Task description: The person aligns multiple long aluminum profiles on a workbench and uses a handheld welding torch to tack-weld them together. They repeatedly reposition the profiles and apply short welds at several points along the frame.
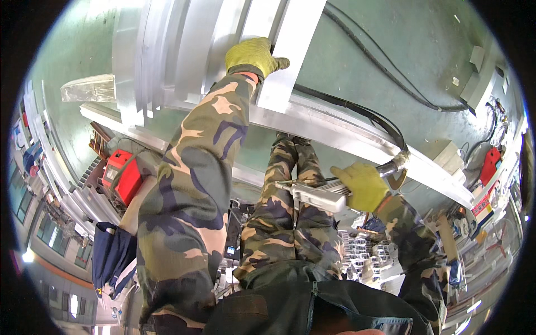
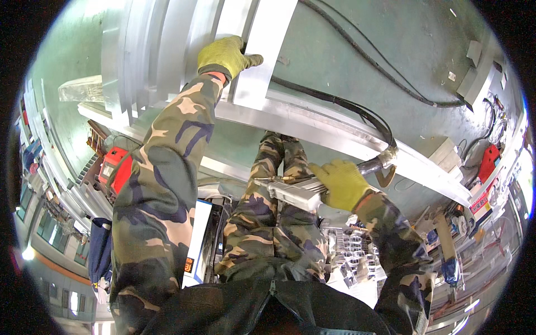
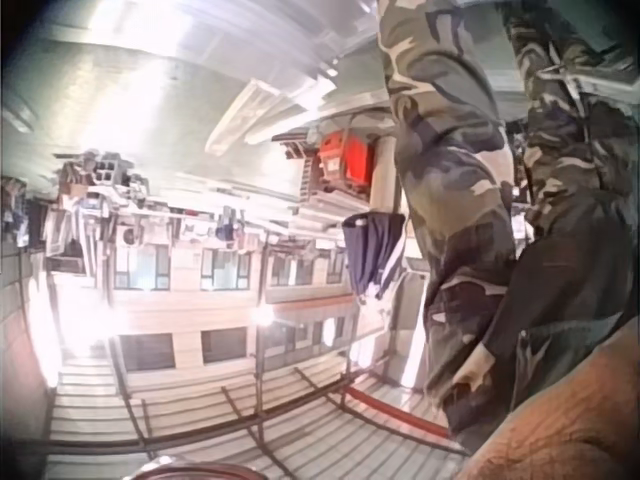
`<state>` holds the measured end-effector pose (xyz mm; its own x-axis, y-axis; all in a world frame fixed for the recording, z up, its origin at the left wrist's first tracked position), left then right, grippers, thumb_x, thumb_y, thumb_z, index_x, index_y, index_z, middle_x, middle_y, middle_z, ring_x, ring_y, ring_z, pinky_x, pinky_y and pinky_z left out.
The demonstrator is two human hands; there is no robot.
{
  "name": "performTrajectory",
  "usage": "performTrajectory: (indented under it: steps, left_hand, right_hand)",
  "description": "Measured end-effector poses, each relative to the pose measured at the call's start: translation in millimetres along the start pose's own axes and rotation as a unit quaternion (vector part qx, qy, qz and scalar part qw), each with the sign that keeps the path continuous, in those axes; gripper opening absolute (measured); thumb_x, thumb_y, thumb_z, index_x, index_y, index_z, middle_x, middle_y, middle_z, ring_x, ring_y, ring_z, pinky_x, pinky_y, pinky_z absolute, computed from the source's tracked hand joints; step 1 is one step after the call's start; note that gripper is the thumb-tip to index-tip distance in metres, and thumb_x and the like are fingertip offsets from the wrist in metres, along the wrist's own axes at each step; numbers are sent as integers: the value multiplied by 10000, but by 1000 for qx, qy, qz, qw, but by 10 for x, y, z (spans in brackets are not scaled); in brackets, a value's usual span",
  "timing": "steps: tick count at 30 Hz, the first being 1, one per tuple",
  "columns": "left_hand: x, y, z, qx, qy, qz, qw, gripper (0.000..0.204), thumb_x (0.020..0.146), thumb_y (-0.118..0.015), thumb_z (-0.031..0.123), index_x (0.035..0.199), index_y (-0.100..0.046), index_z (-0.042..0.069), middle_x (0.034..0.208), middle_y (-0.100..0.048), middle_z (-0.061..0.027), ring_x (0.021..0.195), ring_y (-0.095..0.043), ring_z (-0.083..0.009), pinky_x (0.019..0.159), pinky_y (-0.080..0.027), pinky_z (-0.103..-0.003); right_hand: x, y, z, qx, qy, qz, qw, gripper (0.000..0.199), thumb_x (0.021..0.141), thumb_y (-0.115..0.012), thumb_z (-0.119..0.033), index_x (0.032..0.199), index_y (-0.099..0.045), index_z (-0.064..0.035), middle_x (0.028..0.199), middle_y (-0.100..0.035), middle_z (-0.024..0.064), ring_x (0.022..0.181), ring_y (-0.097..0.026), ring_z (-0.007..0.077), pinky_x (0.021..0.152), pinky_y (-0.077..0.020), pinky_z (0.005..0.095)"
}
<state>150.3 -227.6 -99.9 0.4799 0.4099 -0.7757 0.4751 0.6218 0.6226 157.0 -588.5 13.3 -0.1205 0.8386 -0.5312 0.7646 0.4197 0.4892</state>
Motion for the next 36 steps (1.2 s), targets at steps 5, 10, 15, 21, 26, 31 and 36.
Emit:
performTrajectory:
  steps: [5,10,15,21,26,31,36]
  left_hand:
    - [-13,8,-10,-15,1,-9,1000,705,845,-775,609,1264,-703,46,1225,-733,-179,1143,-699,-343,982,-542,-443]
    - [6,-49,-1,-9,-14,23,1000,665,830,-787,603,1206,-720,60,1199,-738,-165,1127,-695,-346,943,-545,-455]
    - [113,-119,-68,-12,-24,55,998,663,817,-783,631,1182,-714,82,1145,-738,-155,1077,-695,-357,917,-539,-475]
    - [-60,-61,-184,4,-1,65,998,655,832,-763,639,1180,-713,86,1141,-737,-146,1071,-692,-352,907,-539,-472]
    - [-94,-57,-159,4,-3,68,998,652,823,-765,632,1179,-723,88,1127,-741,-148,1057,-697,-349,903,-542,-466]
    - [-142,-7,-146,13,15,39,999,681,811,-784,616,1274,-718,120,1211,-737,-127,1135,-697,-328,958,-551,-468]
    - [-314,270,-62,-63,-7,26,998,529,801,-811,476,1105,-748,48,1090,-742,-219,1070,-695,-403,937,-533,-494]
  right_hand:
    - [-222,742,165,3,35,119,992,797,701,-823,-302,1401,-562,-22,978,-693,152,876,-667,368,756,-543,450]
    - [-59,1331,576,87,20,130,988,721,707,-841,-278,1354,-623,-45,1186,-697,206,1051,-686,422,895,-561,459]
    - [348,1567,1108,83,151,152,973,620,768,-853,-248,1306,-635,-31,1269,-662,216,1139,-658,412,962,-537,459]
    - [816,1596,1012,205,135,55,968,592,876,-814,-130,1399,-577,12,1239,-700,187,1092,-700,263,943,-550,353]
    - [887,1274,1054,405,35,-24,913,474,930,-785,-70,1354,-593,24,1251,-713,135,1133,-655,170,990,-522,328]
    - [1040,1124,896,418,89,-60,902,502,932,-767,-46,1388,-572,38,1282,-691,156,1155,-647,185,1009,-511,335]
    - [1175,965,831,398,57,-42,915,491,945,-764,-74,1389,-582,29,1272,-706,130,1139,-641,141,998,-513,315]
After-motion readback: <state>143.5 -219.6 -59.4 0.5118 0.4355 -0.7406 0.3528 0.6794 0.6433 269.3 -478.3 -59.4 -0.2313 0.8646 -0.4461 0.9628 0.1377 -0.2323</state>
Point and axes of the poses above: each hand's wrist, its own x-axis towards the middle knuckle, its own y-axis out of the back of the hand, z = x × y, the point moved 4 cm from there along x, towards the middle knuckle
